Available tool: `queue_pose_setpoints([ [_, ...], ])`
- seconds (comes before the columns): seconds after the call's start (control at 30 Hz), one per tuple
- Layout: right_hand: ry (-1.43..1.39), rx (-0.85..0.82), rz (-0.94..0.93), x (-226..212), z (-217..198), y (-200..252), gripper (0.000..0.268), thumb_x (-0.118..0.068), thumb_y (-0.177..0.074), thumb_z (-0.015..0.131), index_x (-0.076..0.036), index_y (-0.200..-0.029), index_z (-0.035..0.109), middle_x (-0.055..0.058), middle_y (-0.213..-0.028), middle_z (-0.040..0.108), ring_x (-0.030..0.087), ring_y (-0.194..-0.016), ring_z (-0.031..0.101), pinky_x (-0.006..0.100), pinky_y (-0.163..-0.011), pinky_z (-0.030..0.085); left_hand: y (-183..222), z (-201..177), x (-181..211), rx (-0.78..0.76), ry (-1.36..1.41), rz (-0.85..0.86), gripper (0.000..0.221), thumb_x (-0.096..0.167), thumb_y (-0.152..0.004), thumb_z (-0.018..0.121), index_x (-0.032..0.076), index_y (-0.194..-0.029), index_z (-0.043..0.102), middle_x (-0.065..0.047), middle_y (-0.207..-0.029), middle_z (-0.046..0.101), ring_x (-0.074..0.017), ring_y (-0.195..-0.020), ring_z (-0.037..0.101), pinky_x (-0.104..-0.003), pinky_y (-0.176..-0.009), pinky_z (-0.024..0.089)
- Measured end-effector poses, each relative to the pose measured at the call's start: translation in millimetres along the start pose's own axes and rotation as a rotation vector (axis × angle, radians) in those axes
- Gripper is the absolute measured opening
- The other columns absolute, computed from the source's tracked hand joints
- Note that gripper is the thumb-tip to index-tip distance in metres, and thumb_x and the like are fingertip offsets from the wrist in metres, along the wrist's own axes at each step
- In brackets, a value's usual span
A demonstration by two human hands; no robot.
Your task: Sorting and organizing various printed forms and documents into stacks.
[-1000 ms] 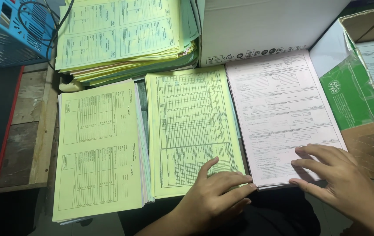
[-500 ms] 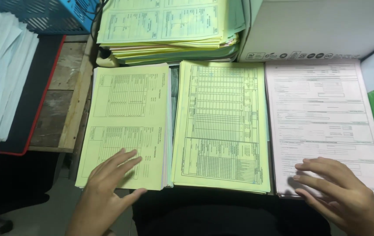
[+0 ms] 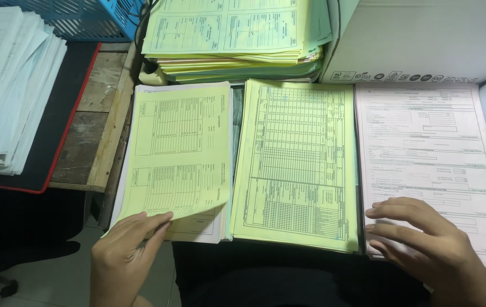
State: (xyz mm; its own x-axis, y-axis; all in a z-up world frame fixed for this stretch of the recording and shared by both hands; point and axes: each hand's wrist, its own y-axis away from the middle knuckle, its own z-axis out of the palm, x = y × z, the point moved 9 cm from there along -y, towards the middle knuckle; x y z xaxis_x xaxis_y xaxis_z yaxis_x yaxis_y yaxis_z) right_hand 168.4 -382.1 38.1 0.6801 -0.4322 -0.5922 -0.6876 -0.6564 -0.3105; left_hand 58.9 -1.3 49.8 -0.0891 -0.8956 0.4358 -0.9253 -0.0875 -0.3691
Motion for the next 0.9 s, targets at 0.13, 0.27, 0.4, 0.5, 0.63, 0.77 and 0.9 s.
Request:
queue_pose_setpoints([
  [0.13, -0.014, 0.044, -0.095, -11.0, 4.1, -9.8, 0.021, -0.019, -0.081, 0.076, -0.012, -0.101, 0.076, 0.004, -0.11, 0.074, 0.022, -0.103, 0.071, 0.033, -0.093, 0.059, -1.1, 6.5, 57.1, 0.291, -0.073, 0.276, 0.019, -0.004, -0.088, 0.08, -0.003, -0.105, 0.072, -0.018, -0.098, 0.079, -0.0265, -0.09, 0.081, -0.03, -0.078, 0.07],
  [0.27, -0.037, -0.024, 0.047, -18.5, 1.6, -8.6, 0.036, -0.014, -0.081, 0.074, -0.007, -0.115, 0.068, 0.011, -0.127, 0.067, 0.023, -0.117, 0.07, 0.034, -0.101, 0.057, -19.5, 26.3, 130.6, 0.237, 0.009, 0.406, 0.013, 0.003, -0.097, 0.063, 0.003, -0.106, 0.073, -0.016, -0.092, 0.08, -0.0281, -0.086, 0.08, -0.037, -0.065, 0.064],
  [0.4, 0.163, 0.194, -0.271, -26.3, -0.1, 7.9, 0.095, -0.017, -0.081, 0.088, -0.018, -0.154, 0.028, 0.021, -0.15, 0.047, 0.032, -0.135, 0.061, 0.042, -0.115, 0.056, -34.7, 36.1, 186.2, 0.142, 0.254, 0.682, 0.011, 0.003, -0.102, 0.065, -0.001, -0.099, 0.075, -0.014, -0.1, 0.077, -0.0248, -0.085, 0.076, -0.034, -0.066, 0.053],
  [0.5, 0.227, 0.229, -0.305, -39.7, 0.7, 4.4, 0.051, -0.016, -0.09, 0.077, -0.02, -0.135, 0.053, 0.019, -0.144, 0.046, 0.037, -0.136, 0.054, 0.048, -0.118, 0.052, -32.0, 52.9, 198.0, 0.114, 0.295, 0.76, 0.01, 0.002, -0.104, 0.064, 0.002, -0.1, 0.074, -0.01, -0.101, 0.076, -0.0232, -0.084, 0.074, -0.032, -0.064, 0.049],
  [0.63, 0.231, 0.22, -0.225, -43.7, 0.4, -5.8, 0.018, -0.022, -0.093, 0.067, -0.02, -0.108, 0.076, 0.005, -0.128, 0.064, 0.028, -0.119, 0.056, 0.05, -0.108, 0.048, -28.6, 67.1, 200.4, 0.053, 0.299, 0.8, 0.007, 0.003, -0.104, 0.069, 0.003, -0.1, 0.075, -0.009, -0.1, 0.076, -0.0221, -0.081, 0.07, -0.033, -0.062, 0.045],
  [0.77, 0.227, 0.171, -0.194, -40.1, -2.5, -6.6, 0.013, -0.019, -0.095, 0.06, -0.016, -0.096, 0.072, -0.001, -0.095, 0.072, 0.015, -0.088, 0.069, 0.045, -0.097, 0.038, -30.6, 67.8, 187.9, 0.013, 0.259, 0.775, 0.005, 0.001, -0.102, 0.071, 0.003, -0.104, 0.075, -0.007, -0.1, 0.076, -0.0181, -0.077, 0.07, -0.031, -0.062, 0.046],
  [0.9, 0.12, 0.098, -0.187, -35.6, 1.1, -5.6, 0.023, -0.019, -0.097, 0.054, -0.009, -0.107, 0.072, 0.005, -0.099, 0.072, 0.018, -0.086, 0.07, 0.039, -0.085, 0.047, -37.0, 67.1, 171.4, -0.004, 0.237, 0.708, 0.003, 0.002, -0.1, 0.07, 0.0, -0.1, 0.073, -0.009, -0.094, 0.075, -0.0207, -0.077, 0.07, -0.034, -0.061, 0.044],
])
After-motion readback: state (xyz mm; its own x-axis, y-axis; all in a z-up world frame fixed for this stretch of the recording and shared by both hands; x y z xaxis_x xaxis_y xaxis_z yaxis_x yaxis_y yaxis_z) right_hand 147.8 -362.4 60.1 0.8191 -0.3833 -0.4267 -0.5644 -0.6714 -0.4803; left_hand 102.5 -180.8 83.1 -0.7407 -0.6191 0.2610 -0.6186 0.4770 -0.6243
